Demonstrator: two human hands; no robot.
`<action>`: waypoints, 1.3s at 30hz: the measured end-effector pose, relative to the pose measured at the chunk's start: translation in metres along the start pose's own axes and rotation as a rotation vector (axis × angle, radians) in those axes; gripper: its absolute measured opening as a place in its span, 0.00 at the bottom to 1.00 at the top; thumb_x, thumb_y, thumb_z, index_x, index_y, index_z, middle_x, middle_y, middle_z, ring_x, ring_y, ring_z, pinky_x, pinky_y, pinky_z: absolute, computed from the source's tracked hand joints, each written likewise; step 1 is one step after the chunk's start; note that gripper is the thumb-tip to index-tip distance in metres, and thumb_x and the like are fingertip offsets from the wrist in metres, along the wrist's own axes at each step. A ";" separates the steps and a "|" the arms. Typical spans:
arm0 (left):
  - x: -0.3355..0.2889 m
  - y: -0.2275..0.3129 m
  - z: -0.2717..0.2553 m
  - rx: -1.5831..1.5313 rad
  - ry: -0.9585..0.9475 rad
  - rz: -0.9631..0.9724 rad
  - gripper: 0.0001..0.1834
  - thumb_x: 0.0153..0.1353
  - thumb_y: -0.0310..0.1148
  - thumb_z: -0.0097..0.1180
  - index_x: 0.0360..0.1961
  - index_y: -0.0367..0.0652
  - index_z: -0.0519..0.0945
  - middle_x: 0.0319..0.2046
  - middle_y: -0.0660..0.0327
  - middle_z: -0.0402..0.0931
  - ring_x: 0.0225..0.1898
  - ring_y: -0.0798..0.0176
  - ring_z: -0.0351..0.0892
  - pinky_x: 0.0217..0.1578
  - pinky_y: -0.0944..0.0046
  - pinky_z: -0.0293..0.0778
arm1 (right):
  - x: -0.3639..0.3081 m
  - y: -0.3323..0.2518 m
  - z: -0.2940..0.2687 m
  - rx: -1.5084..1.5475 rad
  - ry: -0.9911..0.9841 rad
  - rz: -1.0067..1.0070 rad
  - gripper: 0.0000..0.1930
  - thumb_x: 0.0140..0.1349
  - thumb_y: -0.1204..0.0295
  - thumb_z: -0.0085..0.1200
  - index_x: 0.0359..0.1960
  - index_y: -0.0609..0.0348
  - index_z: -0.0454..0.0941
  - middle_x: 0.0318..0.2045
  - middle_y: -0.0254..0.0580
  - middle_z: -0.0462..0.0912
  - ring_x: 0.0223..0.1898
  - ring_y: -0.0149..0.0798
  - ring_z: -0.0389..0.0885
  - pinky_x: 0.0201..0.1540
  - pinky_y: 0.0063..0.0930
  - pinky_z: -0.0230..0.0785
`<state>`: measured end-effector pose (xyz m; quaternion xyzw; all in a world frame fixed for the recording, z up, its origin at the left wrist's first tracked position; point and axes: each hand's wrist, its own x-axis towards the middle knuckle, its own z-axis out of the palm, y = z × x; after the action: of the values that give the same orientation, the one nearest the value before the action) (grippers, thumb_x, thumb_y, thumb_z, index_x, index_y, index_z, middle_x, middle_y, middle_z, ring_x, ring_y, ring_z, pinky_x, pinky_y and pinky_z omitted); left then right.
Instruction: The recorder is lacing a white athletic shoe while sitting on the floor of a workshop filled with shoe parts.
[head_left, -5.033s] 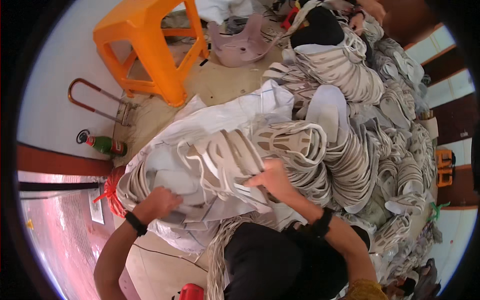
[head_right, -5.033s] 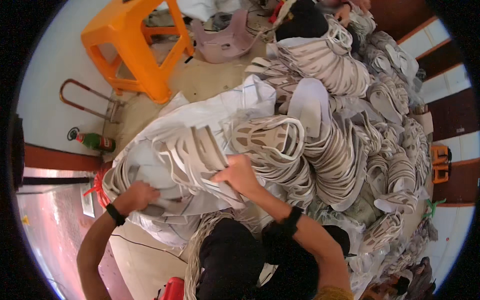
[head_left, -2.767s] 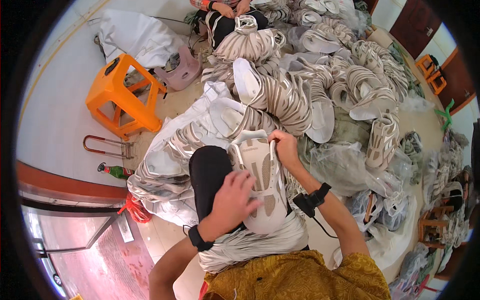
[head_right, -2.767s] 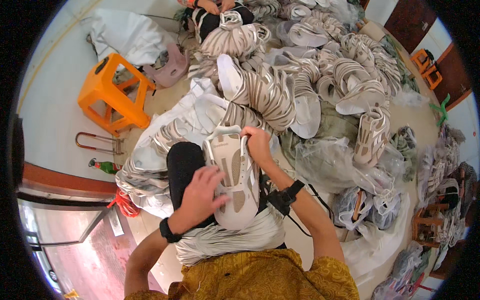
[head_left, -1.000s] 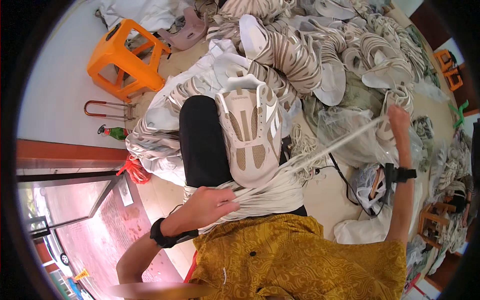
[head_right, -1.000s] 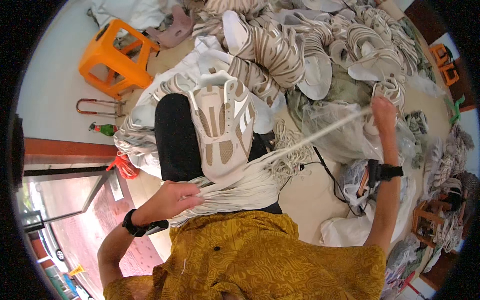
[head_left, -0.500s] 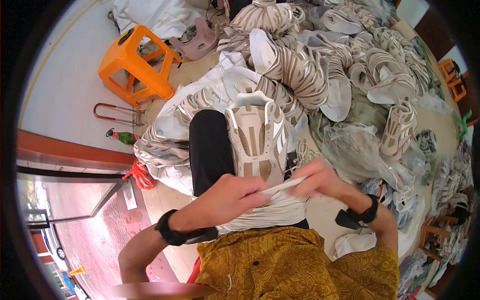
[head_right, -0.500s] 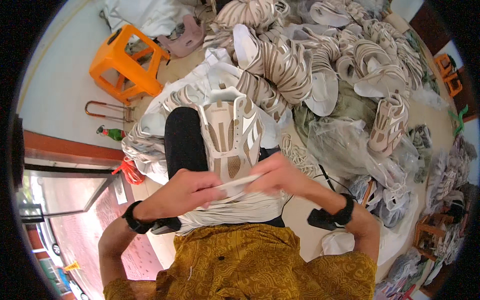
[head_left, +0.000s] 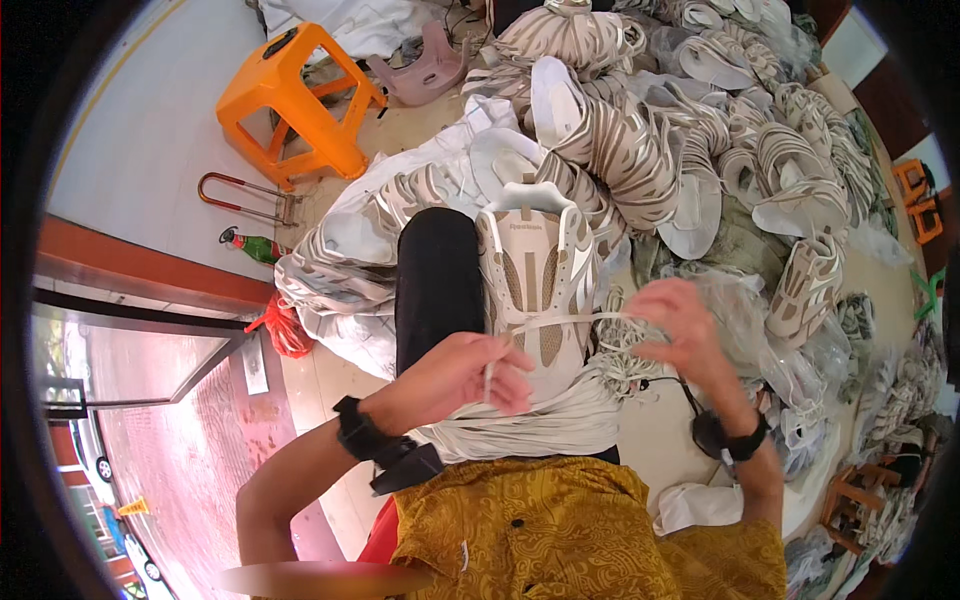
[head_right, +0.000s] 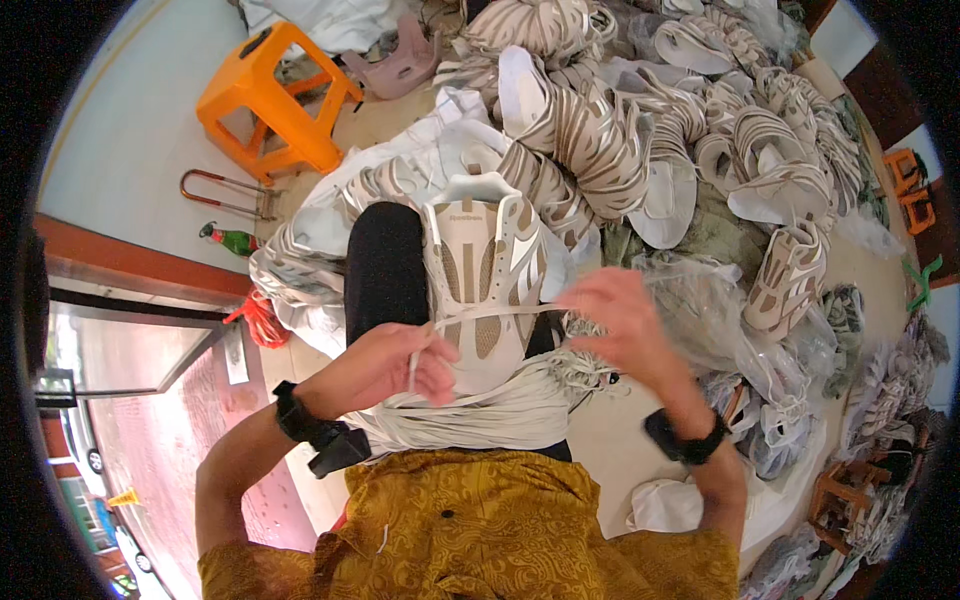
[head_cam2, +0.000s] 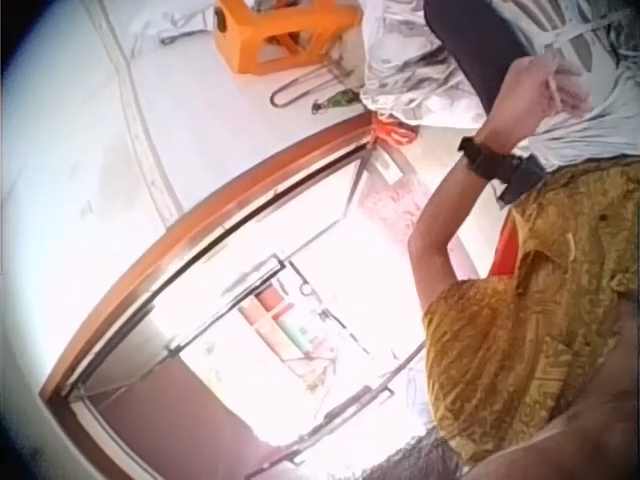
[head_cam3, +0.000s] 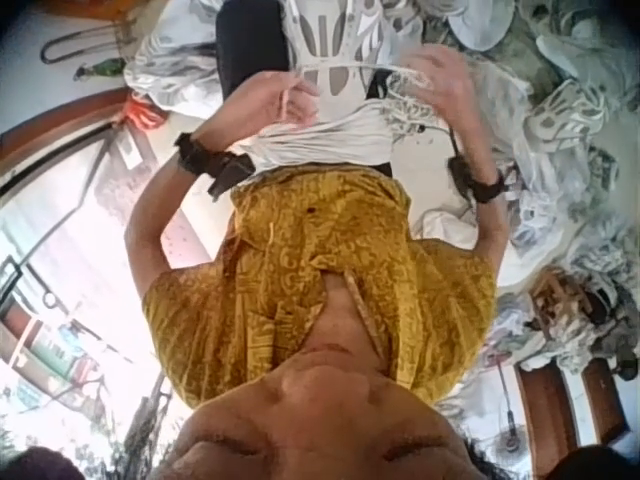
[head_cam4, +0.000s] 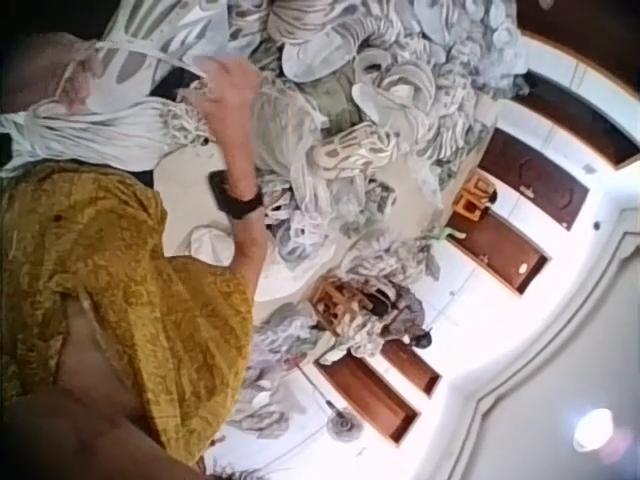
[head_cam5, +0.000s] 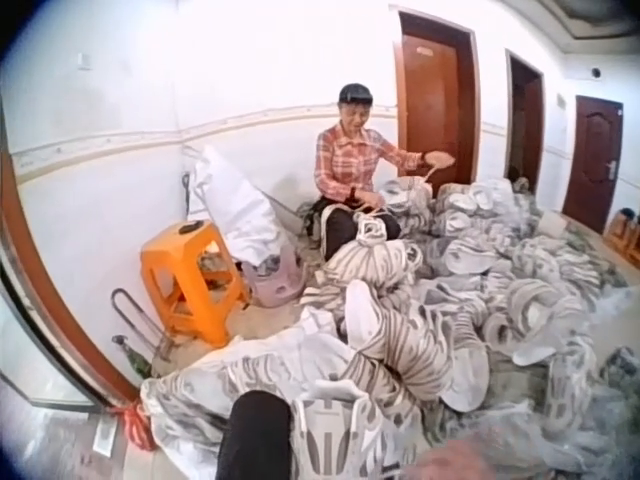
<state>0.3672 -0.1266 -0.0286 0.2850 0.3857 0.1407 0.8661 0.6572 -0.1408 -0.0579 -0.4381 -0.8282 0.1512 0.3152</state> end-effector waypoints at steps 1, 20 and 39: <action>0.006 -0.003 0.004 -0.004 0.002 -0.001 0.17 0.62 0.37 0.37 0.39 0.33 0.72 0.24 0.56 0.75 0.24 0.66 0.74 0.32 0.67 0.71 | 0.015 -0.026 0.010 0.074 0.036 -0.149 0.16 0.34 0.70 0.61 0.31 0.51 0.77 0.31 0.32 0.73 0.41 0.37 0.70 0.41 0.31 0.61; -0.083 0.015 0.097 0.404 -0.715 0.724 0.31 0.51 0.55 0.48 0.44 0.36 0.69 0.40 0.55 0.71 0.40 0.55 0.71 0.42 0.60 0.68 | 0.050 -0.034 0.023 0.236 0.130 0.027 0.05 0.41 0.77 0.59 0.22 0.60 0.77 0.18 0.36 0.75 0.19 0.34 0.74 0.22 0.24 0.66; 0.019 -0.041 0.009 1.741 0.195 0.862 0.25 0.41 0.33 0.60 0.42 0.36 0.70 0.45 0.53 0.66 0.51 0.53 0.63 0.47 0.61 0.65 | 0.045 -0.017 0.089 -0.136 0.058 0.031 0.04 0.41 0.78 0.53 0.19 0.59 0.70 0.17 0.38 0.69 0.21 0.39 0.72 0.22 0.29 0.66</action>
<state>0.3882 -0.1539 -0.0596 0.9289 0.2875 0.1341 0.1913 0.5693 -0.1109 -0.0990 -0.4753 -0.8202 0.0868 0.3062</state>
